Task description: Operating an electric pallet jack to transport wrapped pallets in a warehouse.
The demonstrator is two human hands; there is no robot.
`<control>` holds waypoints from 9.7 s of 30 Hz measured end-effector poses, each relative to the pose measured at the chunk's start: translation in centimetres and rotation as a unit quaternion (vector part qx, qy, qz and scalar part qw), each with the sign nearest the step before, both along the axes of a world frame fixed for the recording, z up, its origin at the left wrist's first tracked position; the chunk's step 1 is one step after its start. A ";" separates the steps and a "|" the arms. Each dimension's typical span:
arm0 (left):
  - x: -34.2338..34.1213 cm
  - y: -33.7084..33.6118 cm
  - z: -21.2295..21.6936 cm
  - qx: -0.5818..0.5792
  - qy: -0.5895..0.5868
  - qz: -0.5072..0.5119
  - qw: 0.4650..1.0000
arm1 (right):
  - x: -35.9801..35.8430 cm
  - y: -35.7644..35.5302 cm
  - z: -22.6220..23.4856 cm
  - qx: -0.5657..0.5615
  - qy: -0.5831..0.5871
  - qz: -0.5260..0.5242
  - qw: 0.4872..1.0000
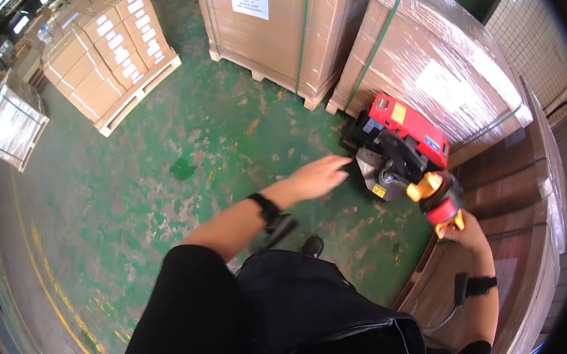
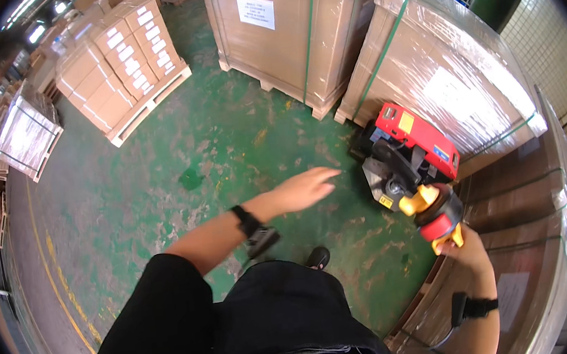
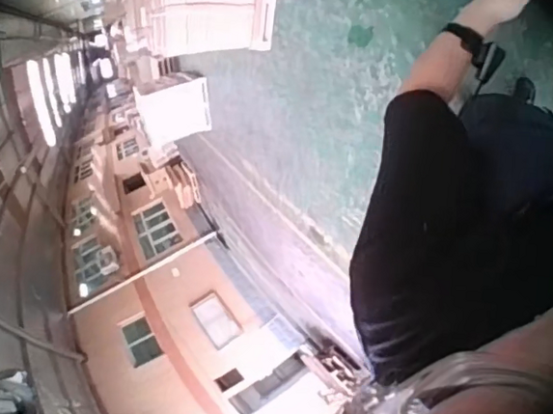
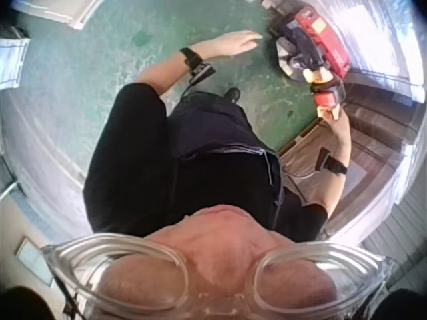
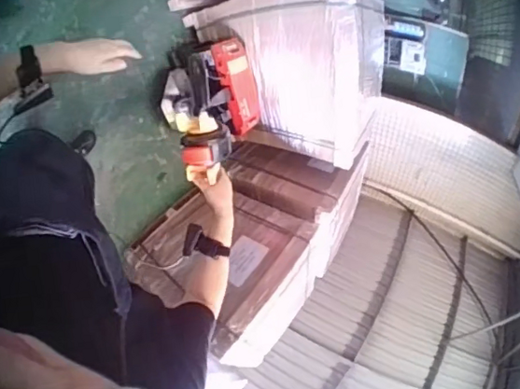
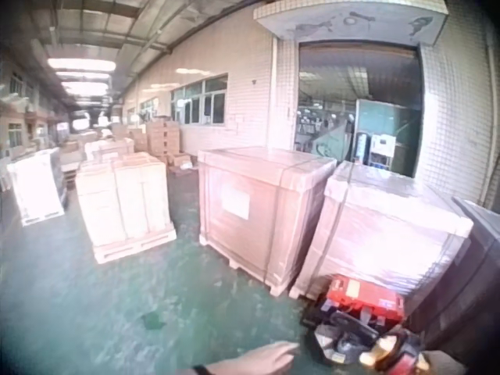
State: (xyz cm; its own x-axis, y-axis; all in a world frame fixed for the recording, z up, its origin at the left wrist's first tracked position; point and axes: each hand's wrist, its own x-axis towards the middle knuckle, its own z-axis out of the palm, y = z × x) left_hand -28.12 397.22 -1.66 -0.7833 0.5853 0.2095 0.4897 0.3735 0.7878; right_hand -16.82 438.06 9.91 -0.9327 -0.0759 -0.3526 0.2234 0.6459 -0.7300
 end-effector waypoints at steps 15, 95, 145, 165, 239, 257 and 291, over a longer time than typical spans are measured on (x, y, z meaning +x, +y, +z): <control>66.7 -39.1 -19.2 -0.049 -0.446 0.601 0.661 | -1.2 -3.5 -3.2 0.102 0.118 -0.004 0.988; 62.4 -190.1 -4.1 -0.034 -0.265 0.528 0.806 | 33.1 -167.0 -11.6 0.299 0.062 -0.271 0.913; 55.3 -221.2 8.3 0.166 0.139 -0.486 0.847 | 77.1 -249.9 3.1 0.273 0.166 -0.330 0.888; 52.6 -220.7 10.6 0.241 0.043 -0.426 0.871 | 73.3 -258.9 3.0 0.394 0.262 -0.616 0.630; 73.1 -142.2 12.4 0.285 0.067 -0.383 0.876 | 98.3 -176.5 2.5 0.231 0.302 -0.656 0.652; 68.5 -115.9 12.8 0.194 0.126 -0.173 0.957 | 82.7 -132.6 4.4 0.178 0.314 -0.446 0.819; 17.8 -91.6 11.9 0.117 0.121 0.168 0.971 | 10.4 -100.4 6.1 0.100 0.303 -0.162 0.934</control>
State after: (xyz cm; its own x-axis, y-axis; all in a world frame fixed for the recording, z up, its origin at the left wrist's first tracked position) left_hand -10.33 305.57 10.20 -0.8331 0.2194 0.5078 0.5526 0.3697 0.7470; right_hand -6.39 337.70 16.00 -0.9281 0.2556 0.2706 0.0158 0.7534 -0.6574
